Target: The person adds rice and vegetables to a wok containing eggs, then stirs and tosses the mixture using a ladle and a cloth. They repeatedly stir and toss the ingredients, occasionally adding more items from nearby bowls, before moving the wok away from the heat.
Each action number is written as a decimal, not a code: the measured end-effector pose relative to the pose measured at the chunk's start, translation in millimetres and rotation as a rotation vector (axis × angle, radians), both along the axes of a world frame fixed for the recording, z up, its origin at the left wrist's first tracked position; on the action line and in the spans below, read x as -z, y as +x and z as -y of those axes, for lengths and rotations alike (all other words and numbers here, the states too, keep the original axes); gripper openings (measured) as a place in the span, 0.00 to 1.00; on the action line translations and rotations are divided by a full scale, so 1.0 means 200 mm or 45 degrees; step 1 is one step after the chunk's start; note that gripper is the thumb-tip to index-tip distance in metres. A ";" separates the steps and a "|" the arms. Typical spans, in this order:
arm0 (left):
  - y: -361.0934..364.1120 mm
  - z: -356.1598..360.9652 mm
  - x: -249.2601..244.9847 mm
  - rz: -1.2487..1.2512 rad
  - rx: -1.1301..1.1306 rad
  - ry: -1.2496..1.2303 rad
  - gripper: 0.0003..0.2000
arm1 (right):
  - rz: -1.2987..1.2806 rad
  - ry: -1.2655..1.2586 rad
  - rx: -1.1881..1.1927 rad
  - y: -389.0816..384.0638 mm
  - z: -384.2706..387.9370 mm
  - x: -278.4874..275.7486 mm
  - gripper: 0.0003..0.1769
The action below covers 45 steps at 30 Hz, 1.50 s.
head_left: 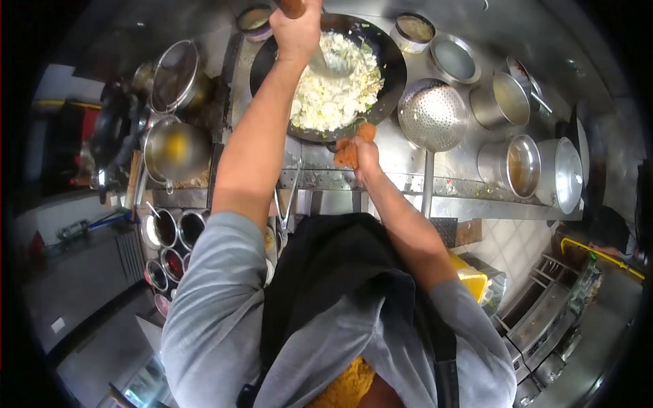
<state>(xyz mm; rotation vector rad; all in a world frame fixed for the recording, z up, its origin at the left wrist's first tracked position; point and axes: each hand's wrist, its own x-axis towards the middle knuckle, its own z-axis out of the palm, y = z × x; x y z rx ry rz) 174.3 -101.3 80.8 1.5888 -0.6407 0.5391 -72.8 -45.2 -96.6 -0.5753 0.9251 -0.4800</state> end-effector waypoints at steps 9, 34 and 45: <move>-0.04 -0.29 -0.51 -0.757 0.019 0.145 0.11 | 0.010 0.089 -0.125 -0.05 0.03 0.07 0.16; -0.08 -0.44 -0.36 -0.628 0.819 -0.275 0.16 | 0.033 0.224 -0.504 -0.14 0.11 -0.04 0.21; -0.16 -0.33 -0.71 -0.686 0.465 -0.386 0.16 | 0.148 0.228 -0.448 -0.13 0.09 -0.02 0.16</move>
